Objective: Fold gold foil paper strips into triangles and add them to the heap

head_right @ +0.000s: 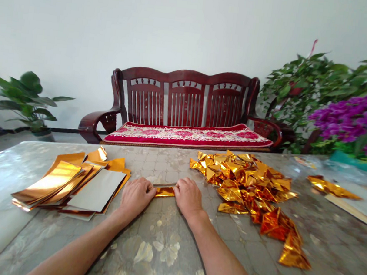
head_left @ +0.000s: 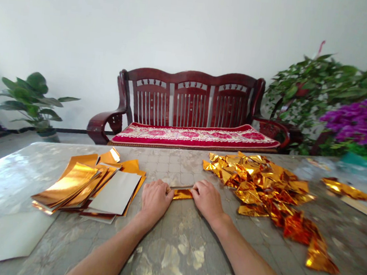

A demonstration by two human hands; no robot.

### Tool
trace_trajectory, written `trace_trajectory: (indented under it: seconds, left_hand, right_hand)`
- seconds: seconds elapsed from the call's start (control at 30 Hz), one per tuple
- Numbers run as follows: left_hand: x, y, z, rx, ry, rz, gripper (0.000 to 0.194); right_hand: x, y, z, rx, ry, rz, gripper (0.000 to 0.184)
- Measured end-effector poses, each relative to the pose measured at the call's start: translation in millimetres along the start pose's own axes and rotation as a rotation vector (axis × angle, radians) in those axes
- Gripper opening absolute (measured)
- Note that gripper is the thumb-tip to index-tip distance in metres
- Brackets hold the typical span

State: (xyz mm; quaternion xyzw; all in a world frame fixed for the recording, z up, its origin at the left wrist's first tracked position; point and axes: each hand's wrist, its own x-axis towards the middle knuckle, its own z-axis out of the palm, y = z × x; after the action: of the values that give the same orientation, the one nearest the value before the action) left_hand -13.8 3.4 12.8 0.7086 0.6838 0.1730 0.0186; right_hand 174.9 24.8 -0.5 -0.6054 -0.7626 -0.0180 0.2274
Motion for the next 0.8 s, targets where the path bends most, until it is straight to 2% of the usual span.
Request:
trace_trajectory:
  seconds: [0.57,0.7,0.8]
  left_hand:
    - [1.1,-3.0,4.6,0.054,-0.002,-0.009,0.028]
    - [-0.5,-3.6,2.4,0.074,0.045,0.011,0.022]
    - [-1.9,-1.8,0.9,0.083,0.086,0.079,0.014]
  right_hand:
    - [-0.5,-1.0,1.5,-0.029,-0.015,0.019,0.011]
    - [-0.2,-1.5,-3.0,-0.067,-0.035,0.075,0.011]
    - [0.3,0.1,-4.2,-0.065,-0.046,0.104,0.013]
